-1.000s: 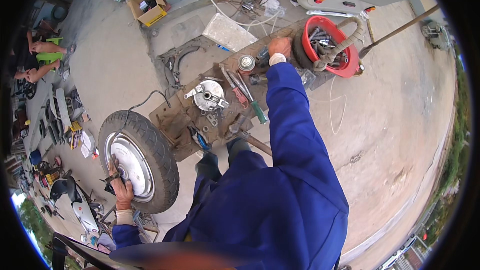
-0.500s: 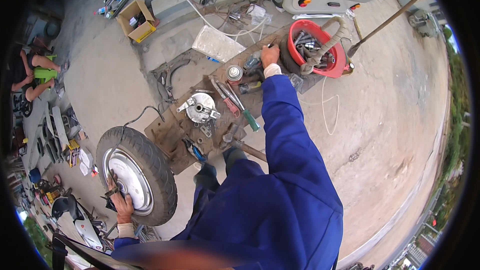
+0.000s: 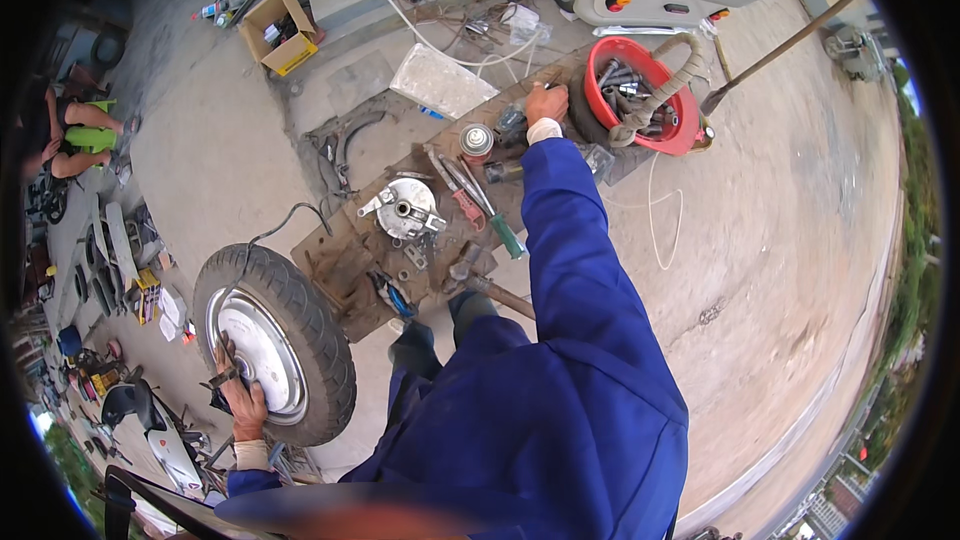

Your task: The person works on a small vehicle tire mounted on a stand, using a hammer to tap the rim and a screwdriver to pry the tire bead. They repeatedly adjust the tire and rim, tapping and prying around the circumference to seat the tire.

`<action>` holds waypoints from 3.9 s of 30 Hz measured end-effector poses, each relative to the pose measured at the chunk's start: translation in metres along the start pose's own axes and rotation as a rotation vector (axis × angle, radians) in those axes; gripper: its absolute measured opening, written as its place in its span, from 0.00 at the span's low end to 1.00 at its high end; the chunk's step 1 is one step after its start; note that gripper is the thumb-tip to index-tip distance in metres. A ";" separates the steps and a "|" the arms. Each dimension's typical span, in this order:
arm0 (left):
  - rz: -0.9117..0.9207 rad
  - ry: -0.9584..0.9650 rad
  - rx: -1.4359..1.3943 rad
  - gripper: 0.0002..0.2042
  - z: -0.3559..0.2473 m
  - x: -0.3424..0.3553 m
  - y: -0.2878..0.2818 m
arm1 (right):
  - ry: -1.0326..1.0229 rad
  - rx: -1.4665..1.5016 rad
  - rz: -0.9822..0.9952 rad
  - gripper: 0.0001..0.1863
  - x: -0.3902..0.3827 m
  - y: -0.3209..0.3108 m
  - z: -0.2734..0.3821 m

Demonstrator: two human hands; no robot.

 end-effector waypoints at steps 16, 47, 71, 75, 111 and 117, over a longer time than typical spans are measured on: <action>0.004 -0.004 0.006 0.46 0.003 0.002 0.000 | 0.005 -0.105 0.130 0.22 -0.007 0.013 0.008; -0.031 0.095 -0.039 0.43 -0.005 0.010 -0.005 | -0.841 -0.444 0.725 0.16 -0.330 -0.059 0.020; -0.100 0.092 -0.049 0.37 -0.009 0.003 -0.015 | -0.791 -0.905 0.798 0.23 -0.331 -0.003 0.012; -0.097 0.082 -0.072 0.38 -0.008 0.002 -0.015 | -0.740 -0.806 0.830 0.21 -0.337 0.000 0.010; -0.401 0.430 -0.545 0.14 -0.099 -0.149 -0.070 | -0.079 0.424 1.668 0.09 -0.676 -0.191 0.237; -0.514 0.242 -0.546 0.16 -0.089 -0.153 -0.065 | -0.168 0.377 1.750 0.06 -0.694 -0.176 0.267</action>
Point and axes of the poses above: each hand's wrist, its own x-axis towards the middle knuckle, its own y-axis out of the palm, z = x × y, the point moved 9 cm from there along x, towards the middle knuckle, and after that the axes turned 7 degrees about -y, right-handed, at the moved point
